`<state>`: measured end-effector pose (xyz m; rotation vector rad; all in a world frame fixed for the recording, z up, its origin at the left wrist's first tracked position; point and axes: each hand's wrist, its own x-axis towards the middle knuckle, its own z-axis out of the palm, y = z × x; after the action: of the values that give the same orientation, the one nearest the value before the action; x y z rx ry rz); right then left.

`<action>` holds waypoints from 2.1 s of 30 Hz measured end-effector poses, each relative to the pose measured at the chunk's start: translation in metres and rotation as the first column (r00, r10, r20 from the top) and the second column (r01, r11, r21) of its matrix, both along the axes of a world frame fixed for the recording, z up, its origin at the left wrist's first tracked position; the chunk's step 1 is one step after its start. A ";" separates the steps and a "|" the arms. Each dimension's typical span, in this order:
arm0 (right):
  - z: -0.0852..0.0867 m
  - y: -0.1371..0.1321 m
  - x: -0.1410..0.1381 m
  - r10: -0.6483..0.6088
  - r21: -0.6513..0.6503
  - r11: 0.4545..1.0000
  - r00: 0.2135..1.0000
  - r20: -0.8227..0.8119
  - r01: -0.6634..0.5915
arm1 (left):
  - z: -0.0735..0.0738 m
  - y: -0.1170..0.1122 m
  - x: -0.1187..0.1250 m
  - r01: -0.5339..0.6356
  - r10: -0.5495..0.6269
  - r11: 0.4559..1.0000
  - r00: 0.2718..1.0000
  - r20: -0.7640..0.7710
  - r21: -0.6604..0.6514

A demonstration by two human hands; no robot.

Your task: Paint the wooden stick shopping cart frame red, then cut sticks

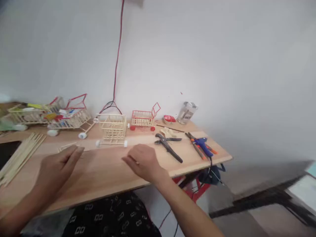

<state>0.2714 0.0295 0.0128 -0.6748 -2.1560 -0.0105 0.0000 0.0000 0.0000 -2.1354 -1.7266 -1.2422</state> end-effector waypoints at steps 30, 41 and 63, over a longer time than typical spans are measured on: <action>-0.015 0.116 -0.030 -0.284 -0.408 0.911 0.808 -0.517 0.059 | 0.011 0.099 -0.015 0.185 -0.070 0.980 0.667 0.742 -0.075; -0.004 0.107 -0.034 -0.271 -0.299 0.945 0.824 -0.498 0.130 | 0.028 0.099 -0.010 0.235 -0.181 0.972 0.717 0.673 0.011; 0.004 0.103 -0.047 -0.218 -0.172 0.971 0.910 -0.353 0.166 | 0.018 0.102 -0.005 0.241 -0.265 0.963 0.783 0.562 0.118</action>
<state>0.2247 0.1329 0.0169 -0.8922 -1.7318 0.1519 -0.0049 0.1022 0.0179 -2.1604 -1.5903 -2.1661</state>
